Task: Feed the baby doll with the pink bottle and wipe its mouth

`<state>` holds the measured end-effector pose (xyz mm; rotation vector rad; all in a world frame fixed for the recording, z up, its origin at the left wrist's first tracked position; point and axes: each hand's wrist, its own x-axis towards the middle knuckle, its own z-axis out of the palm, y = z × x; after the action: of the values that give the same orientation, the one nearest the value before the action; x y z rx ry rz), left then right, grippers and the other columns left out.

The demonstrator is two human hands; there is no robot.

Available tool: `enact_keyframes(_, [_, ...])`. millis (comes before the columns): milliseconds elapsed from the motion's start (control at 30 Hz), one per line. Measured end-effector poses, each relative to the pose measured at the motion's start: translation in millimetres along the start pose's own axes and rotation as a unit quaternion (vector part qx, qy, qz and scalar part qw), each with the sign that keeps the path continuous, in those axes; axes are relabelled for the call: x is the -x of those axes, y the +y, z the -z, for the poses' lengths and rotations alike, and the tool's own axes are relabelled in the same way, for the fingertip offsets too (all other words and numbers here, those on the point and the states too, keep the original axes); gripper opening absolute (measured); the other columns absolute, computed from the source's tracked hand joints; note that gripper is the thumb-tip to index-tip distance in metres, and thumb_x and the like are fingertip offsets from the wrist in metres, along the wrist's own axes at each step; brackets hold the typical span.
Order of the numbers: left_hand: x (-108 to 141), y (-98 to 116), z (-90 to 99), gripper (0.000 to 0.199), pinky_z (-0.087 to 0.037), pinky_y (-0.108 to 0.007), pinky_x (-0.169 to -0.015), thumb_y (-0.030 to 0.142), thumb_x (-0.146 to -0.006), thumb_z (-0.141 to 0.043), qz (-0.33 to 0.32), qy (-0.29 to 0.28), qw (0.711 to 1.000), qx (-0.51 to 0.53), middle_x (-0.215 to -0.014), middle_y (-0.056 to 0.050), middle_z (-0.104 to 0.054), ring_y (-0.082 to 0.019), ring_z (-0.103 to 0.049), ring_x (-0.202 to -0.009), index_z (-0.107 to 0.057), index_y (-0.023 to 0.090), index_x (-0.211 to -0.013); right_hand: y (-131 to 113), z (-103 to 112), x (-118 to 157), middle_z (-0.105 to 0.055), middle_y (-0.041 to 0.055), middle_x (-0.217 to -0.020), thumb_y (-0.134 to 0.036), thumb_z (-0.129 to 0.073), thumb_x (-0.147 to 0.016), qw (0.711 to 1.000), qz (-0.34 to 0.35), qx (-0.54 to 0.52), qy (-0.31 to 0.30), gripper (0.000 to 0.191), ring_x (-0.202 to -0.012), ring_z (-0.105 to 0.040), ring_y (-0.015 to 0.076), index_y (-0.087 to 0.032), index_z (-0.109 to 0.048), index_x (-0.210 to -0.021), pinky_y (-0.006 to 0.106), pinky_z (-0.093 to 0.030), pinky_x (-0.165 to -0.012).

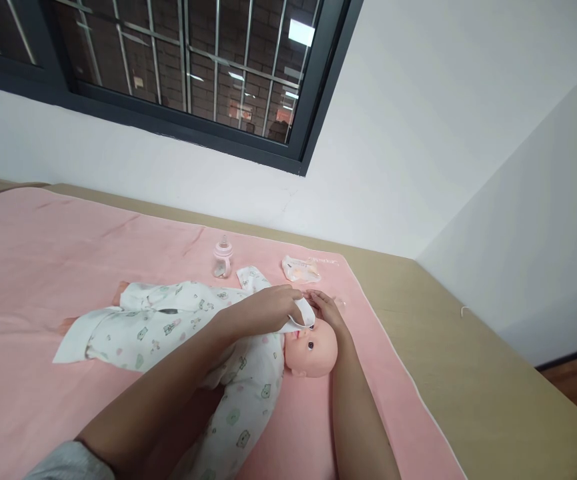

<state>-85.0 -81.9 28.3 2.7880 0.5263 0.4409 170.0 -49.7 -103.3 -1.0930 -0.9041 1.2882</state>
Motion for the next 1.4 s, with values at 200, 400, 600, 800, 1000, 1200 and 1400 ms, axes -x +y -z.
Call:
enact_keyframes(200, [0.9, 4.8, 5.0, 0.046, -0.037, -0.025, -0.069, -0.001, -0.08, -0.043, 0.014, -0.014, 0.999, 0.028, -0.082, -0.003, -0.053, -0.016, -0.052, -0.084, -0.076, 0.026, -0.097, 1.8, 1.3, -2.5, -0.073, 0.0062, -0.093, -0.033, -0.081, -0.065, 1.0, -0.004, -0.005, 0.005, 0.03, -0.092, -0.068, 0.0172, -0.018, -0.069, -0.089, 0.032, -0.052, -0.092])
enact_keyframes(400, [2.0, 6.7, 6.2, 0.055, -0.03, -0.025, -0.062, -0.009, -0.062, -0.04, -0.007, -0.029, 1.0, 0.008, -0.076, -0.002, -0.045, -0.016, -0.047, -0.078, -0.074, 0.024, -0.088, -0.3, -0.2, -1.8, -0.073, 0.0058, -0.092, -0.036, -0.082, -0.064, 1.0, -0.007, -0.005, 0.011, 0.033, -0.089, -0.068, 0.0168, -0.018, -0.069, -0.088, 0.032, -0.053, -0.093])
enact_keyframes(600, [1.6, 5.2, 5.0, 0.048, -0.027, -0.025, -0.058, -0.009, -0.056, -0.039, -0.028, -0.043, 0.999, -0.003, -0.073, -0.002, -0.04, -0.016, -0.045, -0.075, -0.07, 0.021, -0.076, -1.1, -0.6, -2.7, -0.072, 0.005, -0.092, -0.036, -0.084, -0.06, 1.0, -0.011, -0.008, 0.019, 0.034, -0.088, -0.068, 0.0174, -0.019, -0.069, -0.086, 0.033, -0.053, -0.093])
enact_keyframes(800, [3.9, -1.7, 9.3, 0.051, -0.032, -0.025, -0.063, -0.005, -0.07, -0.04, 0.019, -0.026, 0.999, -0.027, -0.077, -0.002, -0.044, -0.017, -0.049, -0.078, -0.073, 0.026, -0.094, -0.5, -0.4, -0.8, -0.073, 0.0067, -0.093, -0.037, -0.083, -0.062, 1.0, -0.008, -0.001, 0.012, 0.035, -0.09, -0.068, 0.0188, -0.019, -0.069, -0.088, 0.034, -0.053, -0.092])
enact_keyframes(1000, [4.6, -6.3, 10.0, 0.045, -0.029, -0.028, -0.059, -0.003, -0.071, -0.04, 0.04, -0.018, 0.995, -0.085, -0.075, -0.004, -0.045, -0.018, -0.048, -0.073, -0.073, 0.023, -0.087, -1.0, -1.9, 1.2, -0.072, 0.007, -0.095, -0.038, -0.081, -0.065, 1.0, 0.0, 0.002, 0.007, 0.034, -0.095, -0.067, 0.0198, -0.019, -0.068, -0.09, 0.036, -0.052, -0.095])
enact_keyframes(1200, [4.0, -7.1, 7.6, 0.052, -0.032, -0.027, -0.06, -0.005, -0.07, -0.04, 0.036, -0.024, 0.996, -0.074, -0.076, -0.003, -0.047, -0.017, -0.049, -0.073, -0.074, 0.027, -0.094, -3.7, -6.0, 6.4, -0.072, 0.0065, -0.093, -0.038, -0.08, -0.067, 1.0, 0.001, 0.005, 0.01, 0.032, -0.096, -0.067, 0.0197, -0.02, -0.068, -0.091, 0.036, -0.05, -0.098])
enact_keyframes(1400, [8.4, 0.1, 18.4, 0.048, -0.043, -0.031, -0.086, -0.002, -0.073, -0.04, 0.054, 0.047, 0.997, -0.018, -0.106, -0.006, -0.059, -0.021, -0.052, -0.104, -0.073, 0.025, -0.095, -25.6, -12.4, 14.1, -0.071, 0.0043, -0.1, -0.035, -0.08, -0.066, 1.0, 0.029, -0.001, 0.008, 0.036, -0.097, -0.067, 0.0196, -0.023, -0.067, -0.098, 0.038, -0.049, -0.098])
